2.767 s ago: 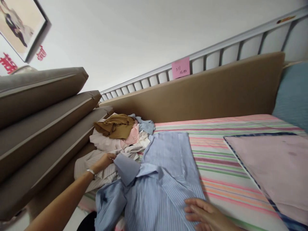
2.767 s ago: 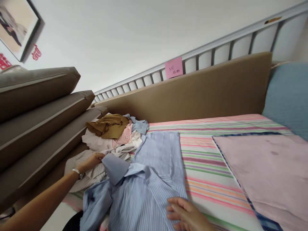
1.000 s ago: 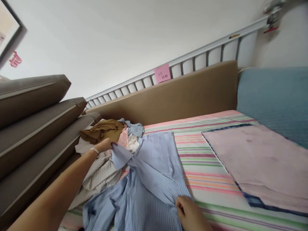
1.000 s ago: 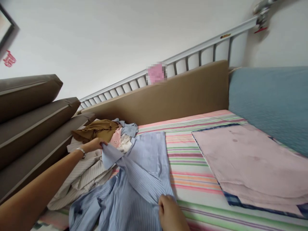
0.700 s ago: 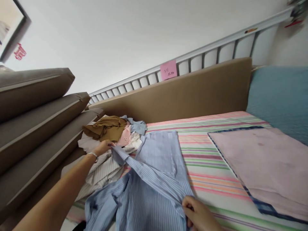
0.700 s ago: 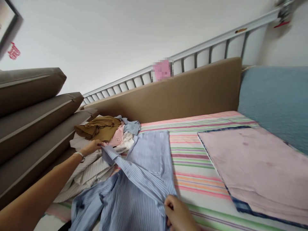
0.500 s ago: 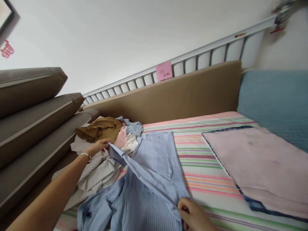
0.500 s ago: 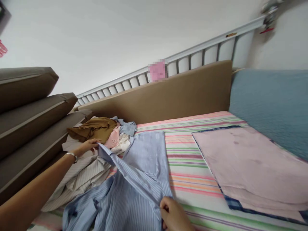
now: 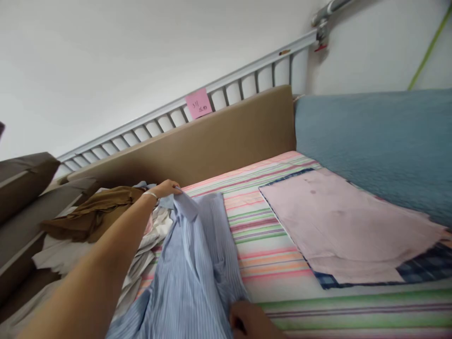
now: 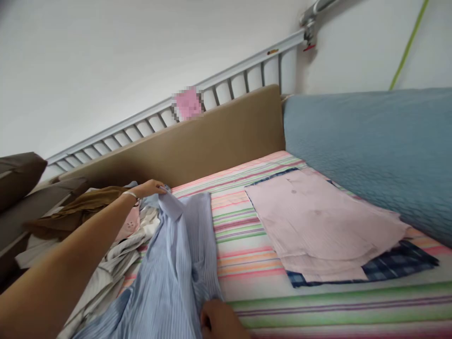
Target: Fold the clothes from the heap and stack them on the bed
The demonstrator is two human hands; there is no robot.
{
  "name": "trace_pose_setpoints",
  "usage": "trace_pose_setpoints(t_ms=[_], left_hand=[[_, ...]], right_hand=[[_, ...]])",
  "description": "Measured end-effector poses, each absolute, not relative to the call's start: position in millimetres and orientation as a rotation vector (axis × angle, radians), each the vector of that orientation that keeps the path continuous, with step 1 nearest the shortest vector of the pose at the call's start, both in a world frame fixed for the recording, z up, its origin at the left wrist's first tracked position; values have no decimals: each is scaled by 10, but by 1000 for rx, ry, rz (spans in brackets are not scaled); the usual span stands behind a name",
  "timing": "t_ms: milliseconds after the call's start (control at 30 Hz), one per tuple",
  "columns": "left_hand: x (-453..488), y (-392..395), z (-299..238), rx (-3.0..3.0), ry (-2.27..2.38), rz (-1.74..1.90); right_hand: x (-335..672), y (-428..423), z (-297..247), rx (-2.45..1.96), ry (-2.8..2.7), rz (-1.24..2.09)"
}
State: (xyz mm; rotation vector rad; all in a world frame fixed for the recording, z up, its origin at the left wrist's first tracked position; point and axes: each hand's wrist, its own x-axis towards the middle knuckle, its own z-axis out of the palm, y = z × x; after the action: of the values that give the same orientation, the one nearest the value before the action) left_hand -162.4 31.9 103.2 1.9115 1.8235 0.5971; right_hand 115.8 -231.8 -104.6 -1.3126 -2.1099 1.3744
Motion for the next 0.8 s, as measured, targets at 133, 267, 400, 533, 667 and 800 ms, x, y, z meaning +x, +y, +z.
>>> trace_pose_setpoints(t_ms=[133, 267, 400, 533, 667, 800], left_hand=[[-1317, 550, 1044, 1975, 1781, 525], [-1278, 417, 1178, 1995, 1727, 518], [-1360, 65, 1371, 1994, 1668, 549], [-1489, -323, 1562, 1938, 1642, 608], [-1661, -618, 1730, 1947, 1673, 601], [-1850, -733, 1810, 1957, 1746, 568]], right_hand=[[1159, -2275, -975, -1304, -1977, 1471], [1188, -2251, -831, -1374, -1897, 1455], [1172, -2275, -756, -1480, -1825, 1376], [1098, -2310, -816, -1476, -1913, 1219], [1066, -2365, -817, -1480, -2046, 1045], [1090, -2471, -725, -1386, -2216, 972]])
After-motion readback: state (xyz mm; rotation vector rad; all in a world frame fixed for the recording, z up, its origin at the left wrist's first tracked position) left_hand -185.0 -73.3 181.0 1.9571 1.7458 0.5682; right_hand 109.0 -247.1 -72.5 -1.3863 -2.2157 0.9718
